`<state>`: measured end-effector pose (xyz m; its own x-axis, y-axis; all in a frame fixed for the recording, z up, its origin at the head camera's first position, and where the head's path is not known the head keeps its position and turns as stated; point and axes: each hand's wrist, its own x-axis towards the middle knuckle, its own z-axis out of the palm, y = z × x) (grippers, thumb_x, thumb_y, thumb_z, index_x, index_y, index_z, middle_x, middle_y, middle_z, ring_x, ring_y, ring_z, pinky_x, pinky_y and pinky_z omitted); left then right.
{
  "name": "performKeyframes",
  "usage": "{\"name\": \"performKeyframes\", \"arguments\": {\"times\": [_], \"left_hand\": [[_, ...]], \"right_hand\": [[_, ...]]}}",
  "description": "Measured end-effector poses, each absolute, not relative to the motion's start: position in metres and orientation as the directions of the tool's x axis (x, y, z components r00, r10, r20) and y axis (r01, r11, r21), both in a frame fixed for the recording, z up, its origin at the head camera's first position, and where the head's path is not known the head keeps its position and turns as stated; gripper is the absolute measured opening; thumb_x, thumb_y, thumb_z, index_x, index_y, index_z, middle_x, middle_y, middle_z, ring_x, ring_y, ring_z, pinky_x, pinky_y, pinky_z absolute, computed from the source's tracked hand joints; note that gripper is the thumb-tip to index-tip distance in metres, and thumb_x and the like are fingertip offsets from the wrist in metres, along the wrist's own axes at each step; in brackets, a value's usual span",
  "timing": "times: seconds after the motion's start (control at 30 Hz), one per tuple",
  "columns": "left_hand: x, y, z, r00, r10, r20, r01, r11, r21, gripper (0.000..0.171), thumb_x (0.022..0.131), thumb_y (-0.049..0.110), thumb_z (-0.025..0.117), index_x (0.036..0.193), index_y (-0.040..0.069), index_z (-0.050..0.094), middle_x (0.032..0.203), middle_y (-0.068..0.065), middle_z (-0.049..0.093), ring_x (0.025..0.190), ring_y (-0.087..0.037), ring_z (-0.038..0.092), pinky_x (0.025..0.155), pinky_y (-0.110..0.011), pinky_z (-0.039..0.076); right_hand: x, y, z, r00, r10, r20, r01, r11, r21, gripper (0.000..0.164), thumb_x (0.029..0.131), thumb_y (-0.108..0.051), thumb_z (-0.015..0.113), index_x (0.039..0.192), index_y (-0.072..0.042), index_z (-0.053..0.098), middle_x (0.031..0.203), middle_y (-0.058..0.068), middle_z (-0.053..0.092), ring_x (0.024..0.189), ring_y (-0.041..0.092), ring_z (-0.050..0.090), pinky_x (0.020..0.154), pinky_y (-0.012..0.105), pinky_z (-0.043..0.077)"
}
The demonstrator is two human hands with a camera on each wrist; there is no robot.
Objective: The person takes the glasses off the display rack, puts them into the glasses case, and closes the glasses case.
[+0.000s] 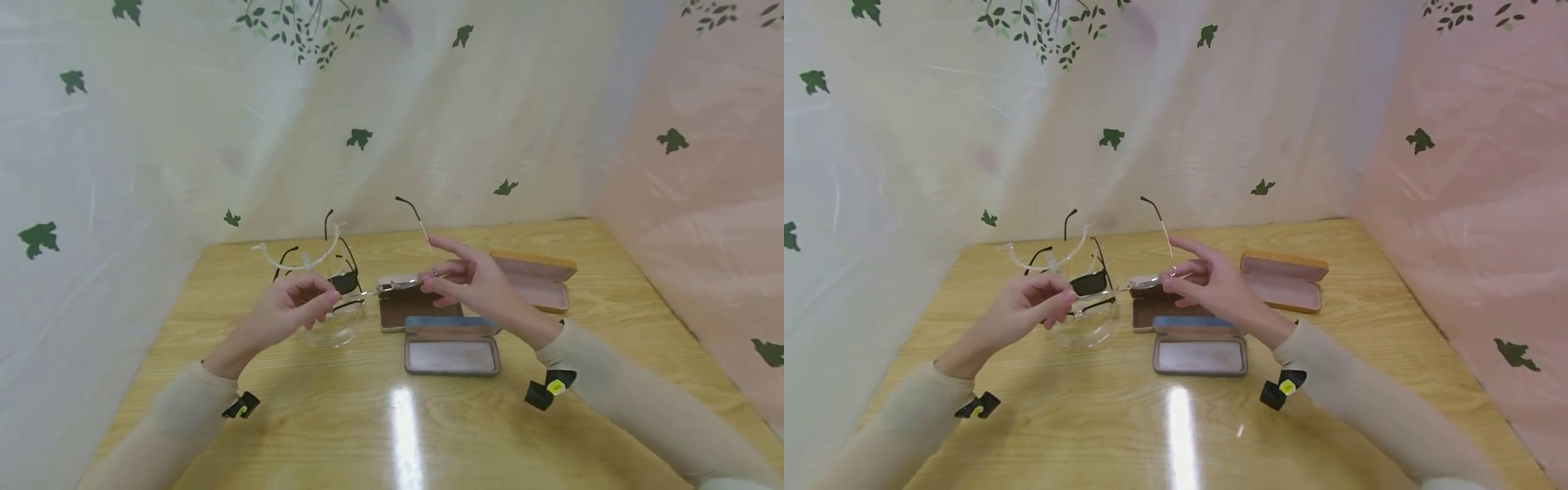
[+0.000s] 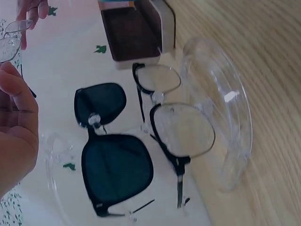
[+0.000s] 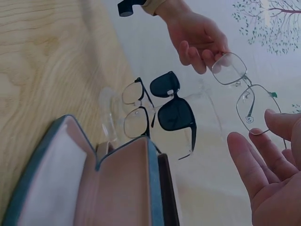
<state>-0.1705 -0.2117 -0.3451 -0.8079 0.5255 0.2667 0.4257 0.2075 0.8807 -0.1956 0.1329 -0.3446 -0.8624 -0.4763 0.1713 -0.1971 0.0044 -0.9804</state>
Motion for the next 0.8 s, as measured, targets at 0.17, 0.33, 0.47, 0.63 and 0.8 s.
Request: {"name": "performKeyframes", "arguments": {"times": [0.17, 0.33, 0.47, 0.63, 0.8], "left_hand": [[-0.171, -0.197, -0.351, -0.795, 0.552, 0.249, 0.422, 0.21, 0.882, 0.008, 0.102, 0.008, 0.061, 0.099, 0.009, 0.068, 0.08, -0.013, 0.059, 0.062, -0.02, 0.054, 0.049, -0.031, 0.048], [-0.171, -0.184, -0.354, -0.784, 0.574, 0.237, 0.431, 0.23, 0.872, 0.009, 0.103, 0.012, 0.062, 0.099, 0.012, 0.069, 0.082, -0.015, 0.06, 0.065, -0.022, 0.057, 0.048, -0.031, 0.047], [-0.172, -0.177, -0.355, -0.774, 0.584, 0.244, 0.447, 0.233, 0.864, 0.009, 0.103, 0.012, 0.061, 0.098, 0.013, 0.068, 0.08, -0.012, 0.061, 0.064, -0.031, 0.057, 0.049, -0.032, 0.048], [-0.174, -0.175, -0.354, -0.777, 0.581, 0.241, 0.449, 0.245, 0.859, 0.009, 0.103, 0.014, 0.061, 0.097, 0.013, 0.068, 0.079, -0.012, 0.061, 0.063, -0.038, 0.055, 0.048, -0.032, 0.048], [-0.175, -0.173, -0.352, -0.779, 0.586, 0.225, 0.433, 0.243, 0.868, 0.009, 0.104, 0.015, 0.061, 0.099, 0.013, 0.068, 0.079, -0.01, 0.061, 0.064, -0.033, 0.056, 0.049, -0.034, 0.048]], "right_hand": [[-0.188, 0.149, -0.353, -0.855, -0.475, 0.209, -0.243, 0.01, -0.97, 0.073, 0.095, -0.002, 0.07, 0.158, -0.018, 0.036, 0.113, 0.016, 0.073, 0.096, 0.031, 0.073, 0.074, 0.051, 0.06], [-0.182, 0.162, -0.362, -0.859, -0.464, 0.218, -0.242, -0.007, -0.97, 0.073, 0.096, -0.001, 0.069, 0.158, -0.016, 0.036, 0.112, 0.016, 0.074, 0.097, 0.035, 0.072, 0.075, 0.053, 0.06], [-0.181, 0.168, -0.367, -0.865, -0.46, 0.199, -0.221, -0.007, -0.975, 0.072, 0.096, -0.002, 0.069, 0.158, -0.016, 0.036, 0.113, 0.015, 0.073, 0.098, 0.034, 0.072, 0.075, 0.051, 0.06], [-0.181, 0.171, -0.369, -0.864, -0.461, 0.203, -0.219, -0.019, -0.976, 0.071, 0.095, -0.001, 0.07, 0.157, -0.015, 0.037, 0.114, 0.017, 0.073, 0.098, 0.03, 0.073, 0.074, 0.05, 0.061], [-0.179, 0.173, -0.369, -0.864, -0.46, 0.206, -0.216, -0.032, -0.976, 0.069, 0.095, 0.001, 0.069, 0.156, -0.014, 0.039, 0.112, 0.017, 0.073, 0.096, 0.03, 0.073, 0.074, 0.05, 0.06]]}}
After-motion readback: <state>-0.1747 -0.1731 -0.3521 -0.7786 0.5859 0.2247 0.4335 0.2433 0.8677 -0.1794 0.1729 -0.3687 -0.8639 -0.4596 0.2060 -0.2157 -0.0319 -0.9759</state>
